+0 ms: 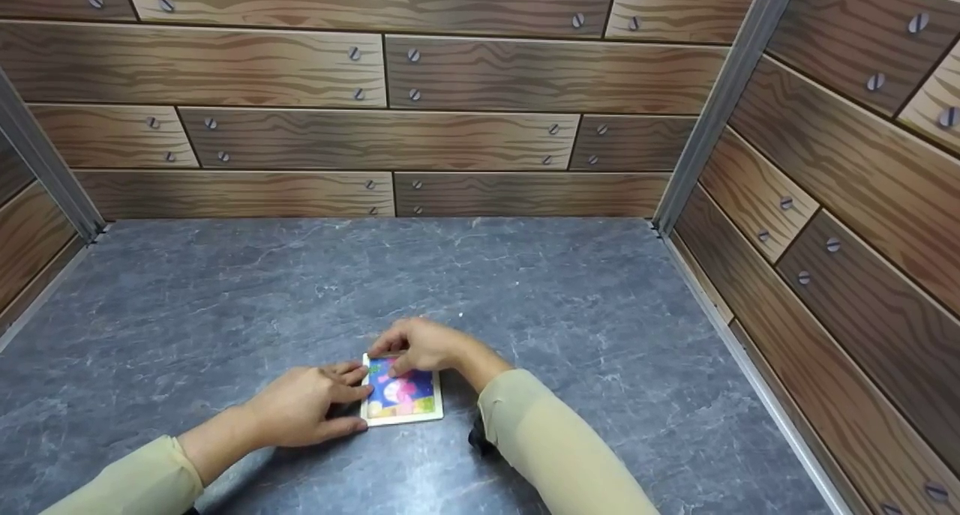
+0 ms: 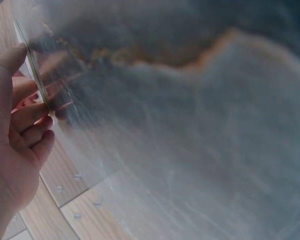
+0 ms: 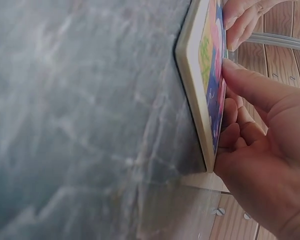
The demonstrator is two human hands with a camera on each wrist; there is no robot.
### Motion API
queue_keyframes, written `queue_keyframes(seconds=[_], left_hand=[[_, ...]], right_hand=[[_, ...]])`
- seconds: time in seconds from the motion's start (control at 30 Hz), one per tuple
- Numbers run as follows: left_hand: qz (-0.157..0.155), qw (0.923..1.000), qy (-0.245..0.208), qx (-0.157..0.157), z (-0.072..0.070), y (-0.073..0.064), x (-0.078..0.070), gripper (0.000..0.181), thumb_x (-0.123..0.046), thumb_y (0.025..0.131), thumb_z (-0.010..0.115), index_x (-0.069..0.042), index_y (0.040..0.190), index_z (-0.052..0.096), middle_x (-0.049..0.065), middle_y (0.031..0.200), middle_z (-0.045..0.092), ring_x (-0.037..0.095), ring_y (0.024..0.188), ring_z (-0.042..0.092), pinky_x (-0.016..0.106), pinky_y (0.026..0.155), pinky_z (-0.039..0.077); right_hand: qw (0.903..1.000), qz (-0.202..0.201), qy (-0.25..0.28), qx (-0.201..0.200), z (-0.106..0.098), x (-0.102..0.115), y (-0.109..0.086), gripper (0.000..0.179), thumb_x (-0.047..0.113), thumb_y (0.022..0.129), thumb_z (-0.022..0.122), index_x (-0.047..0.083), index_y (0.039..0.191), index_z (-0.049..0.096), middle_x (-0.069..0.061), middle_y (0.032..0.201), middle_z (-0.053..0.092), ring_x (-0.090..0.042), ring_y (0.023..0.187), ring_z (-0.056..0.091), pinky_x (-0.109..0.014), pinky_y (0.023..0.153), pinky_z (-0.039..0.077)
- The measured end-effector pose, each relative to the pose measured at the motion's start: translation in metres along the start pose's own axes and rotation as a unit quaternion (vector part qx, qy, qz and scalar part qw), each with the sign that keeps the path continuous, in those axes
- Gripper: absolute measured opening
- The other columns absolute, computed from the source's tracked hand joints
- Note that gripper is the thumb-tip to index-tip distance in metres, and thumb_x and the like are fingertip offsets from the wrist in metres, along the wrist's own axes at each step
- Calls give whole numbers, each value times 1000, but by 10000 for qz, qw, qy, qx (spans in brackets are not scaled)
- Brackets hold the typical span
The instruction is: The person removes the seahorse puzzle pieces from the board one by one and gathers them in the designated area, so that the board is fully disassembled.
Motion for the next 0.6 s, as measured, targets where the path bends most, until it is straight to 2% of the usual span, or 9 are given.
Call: queue_keyframes(seconds=[0.2, 0.43, 0.6], left_hand=[[1, 10000, 4, -36, 1, 0, 1, 54, -53, 102, 67, -15, 140, 72, 17, 147, 63, 35, 136, 60, 53, 102, 55], [99, 9992, 296, -267, -1, -1, 0, 54, -56, 101, 66, -16, 136, 75, 17, 144, 65, 36, 134, 61, 52, 102, 56], [143, 9988, 379, -259, -1, 0, 0, 54, -55, 101, 66, -16, 137, 75, 18, 144, 65, 35, 134, 61, 51, 102, 56]], right_hand=[[10000, -32, 8, 5, 2, -3, -1, 38, 3, 90, 81, 8, 128, 77, -3, 127, 69, -19, 121, 59, -41, 110, 45], [9999, 43, 122, 21, 3, -4, -2, 37, 6, 92, 80, 9, 129, 76, -2, 130, 66, -20, 123, 57, -45, 112, 43], [9999, -18, 137, 32, 2, -5, -2, 37, 7, 92, 79, 9, 129, 76, -2, 128, 66, -21, 122, 56, -45, 111, 44]])
Point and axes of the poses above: each hand's wrist, its own y-axis towards the middle knuckle, its own z-axis out of the palm, x = y × z, the point moved 5 cm from there along y, towards the middle knuckle
